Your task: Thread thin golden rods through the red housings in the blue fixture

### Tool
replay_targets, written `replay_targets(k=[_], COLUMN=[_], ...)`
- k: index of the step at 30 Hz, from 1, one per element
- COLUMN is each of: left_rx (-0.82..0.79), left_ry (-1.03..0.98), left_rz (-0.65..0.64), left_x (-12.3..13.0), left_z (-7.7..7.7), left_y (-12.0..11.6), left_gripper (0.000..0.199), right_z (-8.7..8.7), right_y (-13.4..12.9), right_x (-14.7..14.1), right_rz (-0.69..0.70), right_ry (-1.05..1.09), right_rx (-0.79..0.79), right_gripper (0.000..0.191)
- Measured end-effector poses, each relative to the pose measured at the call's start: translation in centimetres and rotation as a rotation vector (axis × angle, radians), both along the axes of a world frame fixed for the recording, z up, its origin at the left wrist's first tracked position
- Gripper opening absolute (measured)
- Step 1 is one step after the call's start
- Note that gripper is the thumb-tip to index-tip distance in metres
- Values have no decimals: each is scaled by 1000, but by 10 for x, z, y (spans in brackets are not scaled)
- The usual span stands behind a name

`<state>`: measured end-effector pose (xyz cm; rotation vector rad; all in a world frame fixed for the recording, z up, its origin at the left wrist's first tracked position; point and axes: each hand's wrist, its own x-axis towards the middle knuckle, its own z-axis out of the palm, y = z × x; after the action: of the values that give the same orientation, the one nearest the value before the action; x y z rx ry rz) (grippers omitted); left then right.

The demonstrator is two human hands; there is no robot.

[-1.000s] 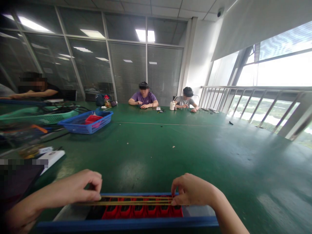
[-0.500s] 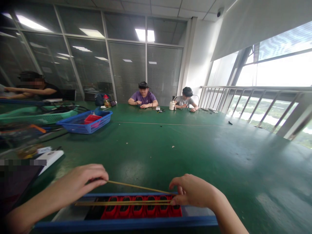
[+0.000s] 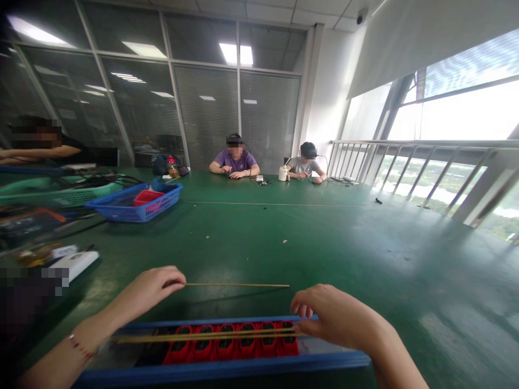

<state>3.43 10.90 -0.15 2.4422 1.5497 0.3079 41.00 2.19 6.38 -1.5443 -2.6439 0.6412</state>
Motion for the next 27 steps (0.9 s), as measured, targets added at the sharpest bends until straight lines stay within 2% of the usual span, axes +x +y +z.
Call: replay_targets(k=[6,12,18,23,27], left_rx=[-67,-78,-95,-94,-87], left_ry=[16,-3,-20,-47,-70], left_rz=[-12,-45,-41,-36,-33], left_x=[-1,-3,-3,-6,-9], left_z=[-20,-27,-30,-36,-42], left_y=[3,3,4,7,11], left_gripper=[22,18,16,14,13], right_z=[-9,-7,-4,6,16], right_y=[6,2,0,3,1], right_x=[-3,-7,-15,-13,6], right_rz=[42,27,48,121,46], right_ry=[-85,-103,-27,124,261], right_rx=[-18,49,158,84,73], right_gripper=[17,21,29,36,34])
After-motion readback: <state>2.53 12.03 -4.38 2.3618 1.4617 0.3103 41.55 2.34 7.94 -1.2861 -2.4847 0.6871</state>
